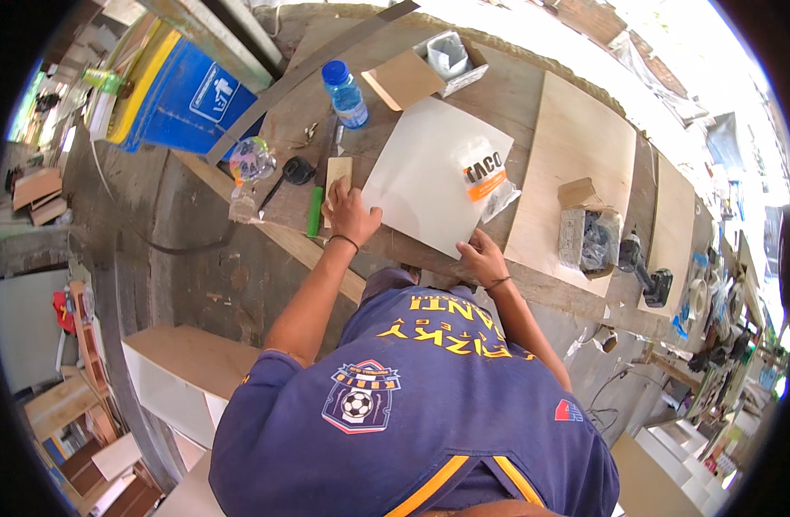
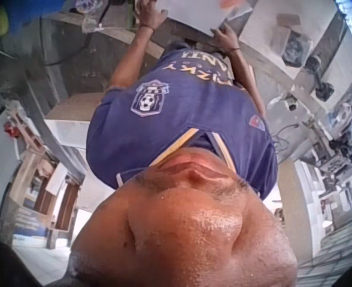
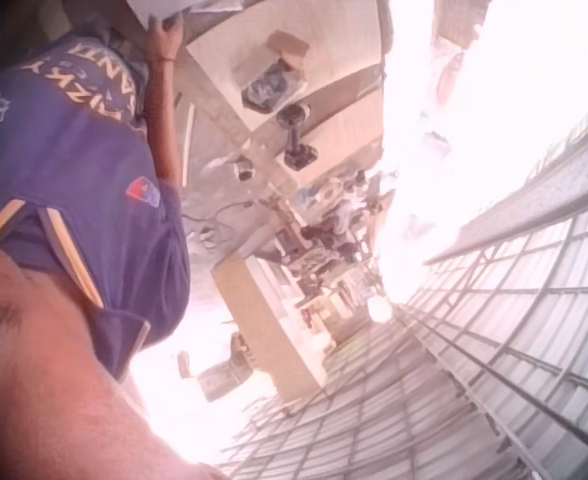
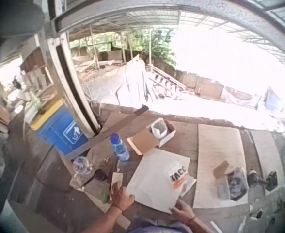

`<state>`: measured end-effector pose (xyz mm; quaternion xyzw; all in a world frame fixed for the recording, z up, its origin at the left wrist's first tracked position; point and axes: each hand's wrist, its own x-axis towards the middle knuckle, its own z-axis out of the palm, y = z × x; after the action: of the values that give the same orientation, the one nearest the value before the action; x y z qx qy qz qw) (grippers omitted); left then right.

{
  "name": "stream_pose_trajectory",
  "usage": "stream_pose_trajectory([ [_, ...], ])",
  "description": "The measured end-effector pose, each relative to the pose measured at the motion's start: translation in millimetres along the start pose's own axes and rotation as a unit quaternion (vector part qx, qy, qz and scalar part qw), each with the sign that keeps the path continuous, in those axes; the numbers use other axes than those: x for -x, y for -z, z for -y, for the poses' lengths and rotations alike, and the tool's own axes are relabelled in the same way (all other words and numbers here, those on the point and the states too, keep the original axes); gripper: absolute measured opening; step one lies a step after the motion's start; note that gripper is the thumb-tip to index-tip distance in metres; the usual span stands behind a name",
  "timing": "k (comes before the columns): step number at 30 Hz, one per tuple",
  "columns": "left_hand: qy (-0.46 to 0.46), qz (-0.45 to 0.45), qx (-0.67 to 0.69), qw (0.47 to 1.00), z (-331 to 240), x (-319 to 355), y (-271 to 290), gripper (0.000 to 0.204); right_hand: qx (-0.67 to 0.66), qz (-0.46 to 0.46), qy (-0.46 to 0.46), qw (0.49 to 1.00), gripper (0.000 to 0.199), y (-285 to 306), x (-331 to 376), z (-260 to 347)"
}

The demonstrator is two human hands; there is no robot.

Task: The person applies adhesive to wood panels using a scraper, assembles cabinet components by hand, and organizes hardware and tools on a workbench.

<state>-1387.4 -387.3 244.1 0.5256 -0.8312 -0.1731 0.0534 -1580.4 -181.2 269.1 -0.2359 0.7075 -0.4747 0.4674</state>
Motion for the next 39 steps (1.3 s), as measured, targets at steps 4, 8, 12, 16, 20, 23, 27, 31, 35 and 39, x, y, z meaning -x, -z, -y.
stream_pose_trajectory([
  [4, -0.041, 0.016, 0.036, 0.998, 1, 18, 2, 0.047, 0.331, -0.017, -0.025, 0.943, 0.059, 14, -3, 25],
  [8, -0.057, 0.087, 0.076, 0.992, -10, 44, -3, 0.055, 0.446, -0.074, -0.019, 0.892, 0.056, 31, -15, 40],
  [12, -0.088, 0.029, 0.171, 0.981, -24, 56, -12, 0.066, 0.416, -0.219, 0.151, 0.87, 0.065, 44, -42, 16],
  [16, -0.056, 0.061, 0.244, 0.966, -27, 51, -17, 0.074, 0.422, -0.201, 0.104, 0.878, 0.072, 41, -80, 9],
  [20, 0.115, 0.131, 0.443, 0.88, -34, 39, -8, 0.066, 0.343, -0.2, 0.095, 0.913, 0.069, 54, -99, 13],
  [23, 0.187, 0.234, 0.526, 0.796, -41, 36, 13, 0.059, 0.29, -0.221, 0.133, 0.922, 0.062, 60, -96, 2],
  [27, 0.15, 0.307, 0.581, 0.739, -50, 47, 19, 0.046, 0.234, -0.213, 0.112, 0.942, 0.046, 62, -94, 1],
  [31, 0.105, 0.235, 0.647, 0.718, -62, 68, 34, 0.037, 0.232, -0.247, 0.076, 0.938, 0.033, 69, -93, 12],
  [35, 0.061, 0.213, 0.604, 0.765, -55, 88, 67, 0.032, 0.248, -0.274, 0.114, 0.922, 0.037, 83, -94, -1],
  [39, 0.122, 0.226, 0.636, 0.727, -33, 126, 91, 0.038, 0.265, -0.338, 0.273, 0.861, 0.046, 68, -65, -1],
])
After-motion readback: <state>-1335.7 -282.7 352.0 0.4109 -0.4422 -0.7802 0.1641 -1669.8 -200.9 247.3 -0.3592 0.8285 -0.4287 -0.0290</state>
